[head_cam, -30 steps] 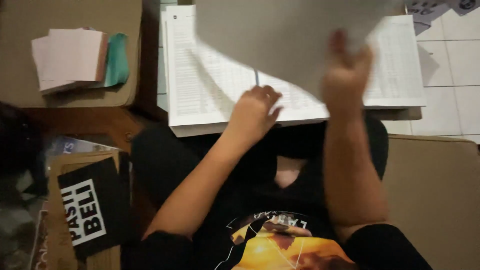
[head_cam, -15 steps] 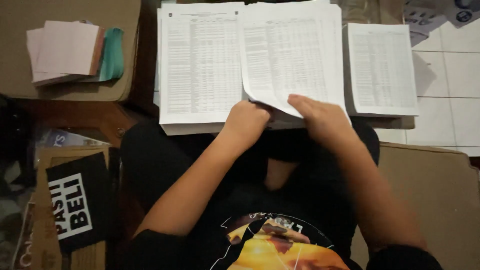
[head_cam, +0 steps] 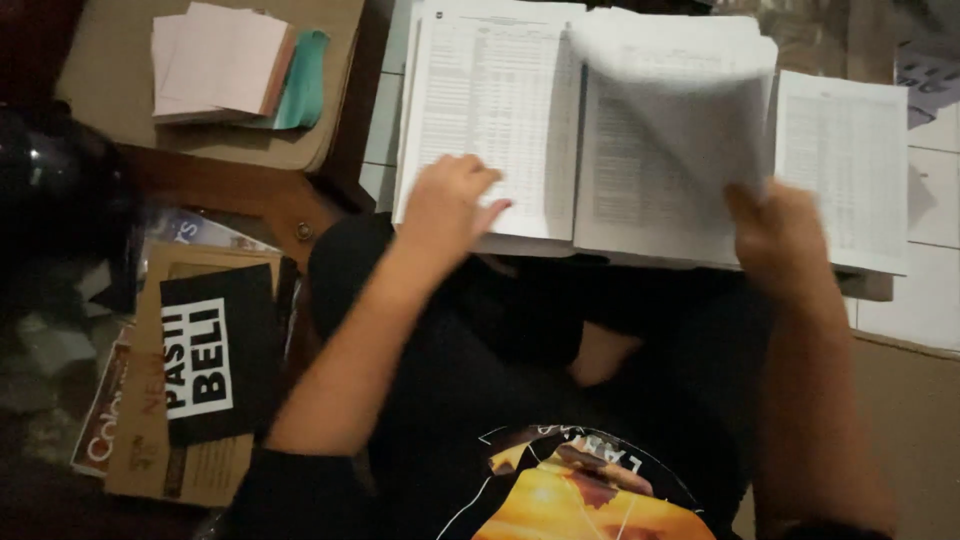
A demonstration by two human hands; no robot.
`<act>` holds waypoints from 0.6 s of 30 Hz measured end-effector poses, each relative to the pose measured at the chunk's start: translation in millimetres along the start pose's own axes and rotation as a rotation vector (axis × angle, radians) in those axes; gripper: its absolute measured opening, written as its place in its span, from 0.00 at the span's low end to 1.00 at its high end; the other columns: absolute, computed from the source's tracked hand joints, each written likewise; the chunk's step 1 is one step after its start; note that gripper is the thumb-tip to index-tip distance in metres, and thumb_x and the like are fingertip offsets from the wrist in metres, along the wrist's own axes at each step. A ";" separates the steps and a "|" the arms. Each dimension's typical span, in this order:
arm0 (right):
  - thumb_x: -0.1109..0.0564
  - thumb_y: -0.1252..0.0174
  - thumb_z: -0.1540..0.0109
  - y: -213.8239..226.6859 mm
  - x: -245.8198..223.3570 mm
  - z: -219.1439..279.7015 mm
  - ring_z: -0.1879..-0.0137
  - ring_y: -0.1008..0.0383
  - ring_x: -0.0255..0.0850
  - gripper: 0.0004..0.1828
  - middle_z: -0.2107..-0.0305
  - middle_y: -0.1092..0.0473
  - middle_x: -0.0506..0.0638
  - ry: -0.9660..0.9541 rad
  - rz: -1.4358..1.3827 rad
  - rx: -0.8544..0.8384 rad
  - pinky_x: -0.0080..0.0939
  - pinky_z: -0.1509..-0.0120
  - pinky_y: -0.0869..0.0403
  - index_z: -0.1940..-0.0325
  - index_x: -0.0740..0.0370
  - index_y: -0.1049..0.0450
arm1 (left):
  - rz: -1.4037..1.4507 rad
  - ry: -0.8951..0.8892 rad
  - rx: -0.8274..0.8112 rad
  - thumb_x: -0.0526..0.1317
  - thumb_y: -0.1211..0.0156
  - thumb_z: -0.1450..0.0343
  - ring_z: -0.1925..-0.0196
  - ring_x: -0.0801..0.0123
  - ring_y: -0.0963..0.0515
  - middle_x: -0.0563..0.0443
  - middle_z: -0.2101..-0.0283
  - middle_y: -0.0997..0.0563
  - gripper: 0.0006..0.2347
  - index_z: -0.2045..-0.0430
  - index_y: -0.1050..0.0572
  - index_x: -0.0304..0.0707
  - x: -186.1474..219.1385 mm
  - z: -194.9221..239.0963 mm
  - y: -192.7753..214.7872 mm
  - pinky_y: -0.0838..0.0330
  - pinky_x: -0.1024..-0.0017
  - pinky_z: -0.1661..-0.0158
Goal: The person sits cross-legged on the floor and flips through a stack of printed papers resting on their lap. They separate individual sheets from the stack and place them onto a pile to the right.
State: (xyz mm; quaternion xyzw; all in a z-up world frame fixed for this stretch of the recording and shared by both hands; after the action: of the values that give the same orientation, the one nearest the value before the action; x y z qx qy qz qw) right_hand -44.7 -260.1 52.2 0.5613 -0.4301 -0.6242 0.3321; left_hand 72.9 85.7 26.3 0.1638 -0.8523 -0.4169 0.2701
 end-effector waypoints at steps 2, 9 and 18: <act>0.58 0.53 0.24 6.5 -22.0 -8.8 0.71 0.36 0.58 0.18 0.75 0.33 0.66 0.038 -0.028 0.137 0.59 0.67 0.43 0.63 0.76 0.34 | -0.110 0.030 -0.115 0.46 0.24 0.36 0.64 0.52 0.23 0.49 0.65 0.21 0.14 0.63 0.19 0.41 -23.6 14.8 20.2 0.31 0.57 0.65; 0.71 0.51 0.34 -44.7 -185.5 -47.3 0.52 0.18 0.56 0.23 0.51 0.21 0.60 0.530 0.034 0.480 0.55 0.55 0.20 0.36 0.61 0.26 | 0.015 0.191 -0.397 0.44 0.29 0.34 0.62 0.49 0.19 0.49 0.64 0.18 0.08 0.70 0.17 0.41 -52.3 39.8 15.9 0.29 0.57 0.65; 0.59 0.49 0.36 -127.1 -211.7 -25.8 0.51 0.19 0.52 0.18 0.46 0.26 0.55 0.563 0.201 0.158 0.48 0.54 0.21 0.42 0.57 0.30 | -0.239 -0.112 -0.094 0.39 0.37 0.31 0.67 0.67 0.21 0.63 0.74 0.21 0.03 0.75 0.20 0.55 -53.5 61.7 21.0 0.30 0.70 0.62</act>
State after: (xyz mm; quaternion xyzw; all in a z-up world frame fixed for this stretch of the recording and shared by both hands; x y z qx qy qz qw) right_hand 21.0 -22.2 24.4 0.6910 -0.4216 -0.3730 0.4535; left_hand 77.7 163.7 -5.6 0.2279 -0.8198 -0.4942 0.1780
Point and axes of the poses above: each hand's wrist, its own z-axis away from the middle knuckle, its own y-axis out of the back of the hand, x = y × z, the point moved 4 cm from there along -z, towards the middle knuckle
